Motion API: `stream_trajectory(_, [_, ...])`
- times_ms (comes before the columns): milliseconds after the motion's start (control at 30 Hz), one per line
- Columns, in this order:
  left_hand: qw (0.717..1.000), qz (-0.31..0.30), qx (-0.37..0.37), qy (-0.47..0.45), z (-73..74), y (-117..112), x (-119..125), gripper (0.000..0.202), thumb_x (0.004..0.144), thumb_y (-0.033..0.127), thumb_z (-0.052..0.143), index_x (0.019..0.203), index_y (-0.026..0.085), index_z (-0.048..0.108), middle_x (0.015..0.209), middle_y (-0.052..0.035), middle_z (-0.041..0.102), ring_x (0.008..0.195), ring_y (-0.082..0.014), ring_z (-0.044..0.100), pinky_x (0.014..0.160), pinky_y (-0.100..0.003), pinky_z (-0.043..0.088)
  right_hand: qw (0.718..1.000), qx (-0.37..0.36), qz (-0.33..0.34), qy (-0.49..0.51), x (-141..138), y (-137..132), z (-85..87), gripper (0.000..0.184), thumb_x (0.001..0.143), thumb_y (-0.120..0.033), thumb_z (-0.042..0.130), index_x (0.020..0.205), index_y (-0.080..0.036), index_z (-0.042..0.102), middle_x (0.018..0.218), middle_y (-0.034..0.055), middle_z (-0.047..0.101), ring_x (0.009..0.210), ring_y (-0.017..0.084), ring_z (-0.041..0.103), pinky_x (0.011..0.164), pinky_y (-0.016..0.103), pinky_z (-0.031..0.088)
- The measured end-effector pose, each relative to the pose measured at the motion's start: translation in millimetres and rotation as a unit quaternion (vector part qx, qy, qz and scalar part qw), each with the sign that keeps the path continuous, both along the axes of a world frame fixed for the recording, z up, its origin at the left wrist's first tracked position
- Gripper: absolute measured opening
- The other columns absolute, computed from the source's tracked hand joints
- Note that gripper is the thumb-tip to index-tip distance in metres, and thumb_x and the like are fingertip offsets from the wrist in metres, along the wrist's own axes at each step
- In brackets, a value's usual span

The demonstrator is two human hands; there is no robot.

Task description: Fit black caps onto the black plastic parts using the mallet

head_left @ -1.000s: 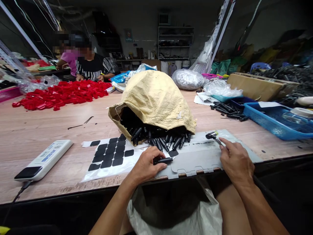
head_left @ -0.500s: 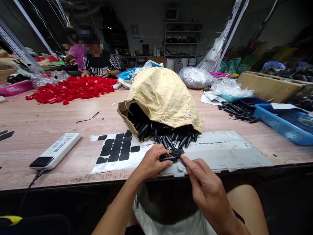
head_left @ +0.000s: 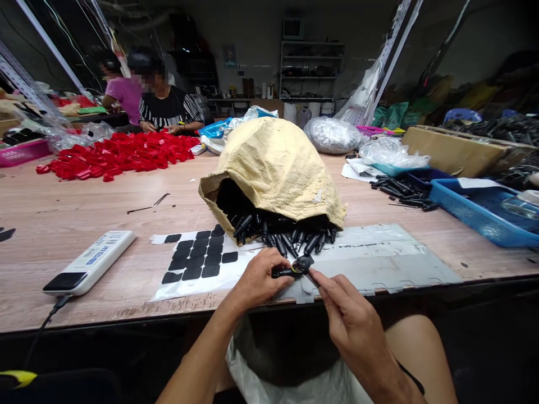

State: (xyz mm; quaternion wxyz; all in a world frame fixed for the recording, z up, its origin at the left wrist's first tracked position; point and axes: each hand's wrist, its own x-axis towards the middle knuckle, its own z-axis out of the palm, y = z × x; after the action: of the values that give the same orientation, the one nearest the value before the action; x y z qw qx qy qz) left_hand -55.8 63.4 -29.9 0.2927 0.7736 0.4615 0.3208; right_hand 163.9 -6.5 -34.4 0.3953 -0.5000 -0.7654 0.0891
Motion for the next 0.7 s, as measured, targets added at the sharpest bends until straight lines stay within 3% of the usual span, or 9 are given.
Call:
stream_trajectory(100, [1.0,0.009,-0.007,0.01,3.9,-2.3,1.7,0.014,0.076,0.017,0.077,0.09,0.02,0.073,0.086,-0.0004,0.063,0.089,-0.0186,0.056,0.08,-0.03,0.04,0.999,0.014,-0.036,0.022,11.3,4.7,5.2,0.039,0.103,-0.022,0.047,0.139,-0.028,0.062,0.098,0.0027,0.068,0.089,0.014,0.065,0.081,0.026,0.049])
stream_trajectory(200, [1.0,0.016,-0.008,0.015,7.3,-4.6,3.1,0.019,0.072,0.014,0.075,0.09,0.019,0.071,0.087,-0.0003,0.063,0.089,-0.0189,0.056,0.08,-0.03,0.041,0.991,0.029,-0.131,-0.004,35.5,17.0,10.7,0.034,0.102,-0.028,0.051,0.132,-0.029,0.067,0.105,0.0026,0.07,0.096,0.017,0.066,0.084,0.029,0.048])
stream_trajectory(367, [1.0,0.012,-0.011,0.024,9.3,-5.5,3.3,0.024,0.068,0.012,0.072,0.09,0.02,0.069,0.089,-0.0006,0.062,0.089,-0.0192,0.055,0.08,-0.03,0.042,0.941,0.0,-0.307,-0.146,88.0,51.5,3.3,0.03,0.097,-0.031,0.056,0.121,-0.028,0.074,0.098,0.0037,0.069,0.09,0.022,0.062,0.072,0.034,0.041])
stream_trajectory(533, [0.999,0.011,-0.014,0.034,12.1,-6.4,3.8,0.022,0.069,0.014,0.073,0.089,0.02,0.067,0.088,-0.0002,0.06,0.088,-0.0193,0.054,0.08,-0.031,0.042,0.905,-0.038,-0.363,-0.219,108.5,73.8,-11.5,0.03,0.097,-0.029,0.056,0.12,-0.027,0.075,0.097,0.0066,0.067,0.086,0.023,0.055,0.068,0.035,0.028])
stream_trajectory(700, [0.999,0.008,-0.005,0.038,6.1,-3.5,2.8,0.021,0.072,0.021,0.079,0.09,0.021,0.067,0.089,-0.0001,0.061,0.089,-0.0193,0.054,0.079,-0.031,0.042,0.889,0.017,-0.395,-0.231,100.9,75.4,-20.9,0.029,0.097,-0.028,0.056,0.119,-0.025,0.075,0.094,0.0085,0.064,0.082,0.021,0.048,0.067,0.035,0.021])
